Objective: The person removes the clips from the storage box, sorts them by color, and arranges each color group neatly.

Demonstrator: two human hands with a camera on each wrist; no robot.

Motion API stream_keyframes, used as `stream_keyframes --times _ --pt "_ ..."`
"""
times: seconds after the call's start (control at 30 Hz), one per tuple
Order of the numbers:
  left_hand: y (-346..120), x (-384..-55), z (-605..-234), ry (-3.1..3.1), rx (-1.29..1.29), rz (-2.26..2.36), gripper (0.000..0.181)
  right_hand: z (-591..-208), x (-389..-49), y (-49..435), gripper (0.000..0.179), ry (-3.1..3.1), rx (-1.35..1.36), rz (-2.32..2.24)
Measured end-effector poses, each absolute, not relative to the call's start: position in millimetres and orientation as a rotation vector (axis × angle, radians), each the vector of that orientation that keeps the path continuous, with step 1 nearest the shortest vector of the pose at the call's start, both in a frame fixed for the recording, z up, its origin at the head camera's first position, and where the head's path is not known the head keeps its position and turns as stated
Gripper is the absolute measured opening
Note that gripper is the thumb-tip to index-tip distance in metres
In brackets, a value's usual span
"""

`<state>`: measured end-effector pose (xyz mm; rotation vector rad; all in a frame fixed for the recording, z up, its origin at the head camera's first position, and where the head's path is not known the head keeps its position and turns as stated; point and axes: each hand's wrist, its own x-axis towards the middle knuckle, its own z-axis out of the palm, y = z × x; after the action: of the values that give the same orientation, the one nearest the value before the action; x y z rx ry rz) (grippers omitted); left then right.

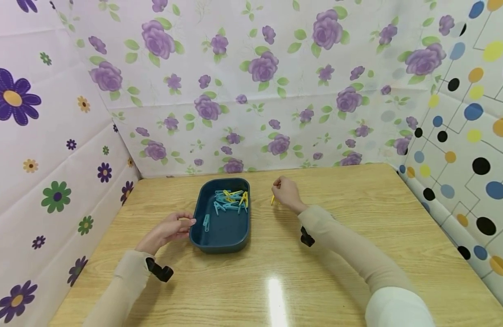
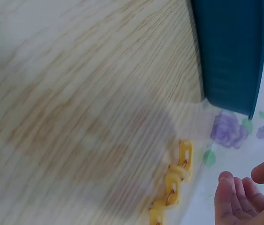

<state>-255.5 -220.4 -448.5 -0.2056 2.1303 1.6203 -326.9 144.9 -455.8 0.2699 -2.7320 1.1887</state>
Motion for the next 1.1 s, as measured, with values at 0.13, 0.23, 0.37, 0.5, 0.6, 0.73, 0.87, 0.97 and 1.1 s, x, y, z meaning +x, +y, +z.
stream_keyframes --times 0.13,0.23,0.37,0.5,0.6,0.73,0.87,0.97,1.1 --pt "-220.8 -255.6 -448.1 2.127 -0.198 1.63 0.03 -450.2 -325.6 134.9 0.019 -2.748 0.303 1.183" --pt "-221.1 -256.1 -448.5 2.122 -0.195 1.632 0.029 -446.8 -327.0 127.2 0.018 -2.742 0.33 1.186" --pt "-221.0 -256.3 -448.7 2.123 -0.191 1.632 0.027 -441.8 -328.5 118.3 0.019 -2.75 0.362 1.176" --pt "-221.1 -255.8 -448.7 2.131 -0.191 1.635 0.027 -435.5 -327.1 111.7 0.02 -2.795 0.378 1.203" --pt "-221.6 -255.6 -449.3 2.136 -0.195 1.631 0.027 -430.8 -325.8 107.6 0.02 -2.813 0.412 1.248" --pt "-221.6 -256.1 -450.1 2.135 -0.199 1.627 0.028 -425.7 -326.5 102.7 0.02 -2.82 0.459 1.27" --pt "-221.2 -256.3 -449.7 2.12 -0.205 1.639 0.037 -422.0 -329.1 96.0 0.021 -2.83 0.473 1.251" --pt "-221.2 -256.3 -448.9 2.109 -0.209 1.649 0.042 -421.5 -332.9 91.2 0.022 -2.841 0.467 1.236" --pt "-221.1 -256.2 -448.7 2.118 -0.197 1.645 0.039 -423.1 -338.1 85.4 0.023 -2.847 0.47 1.224"
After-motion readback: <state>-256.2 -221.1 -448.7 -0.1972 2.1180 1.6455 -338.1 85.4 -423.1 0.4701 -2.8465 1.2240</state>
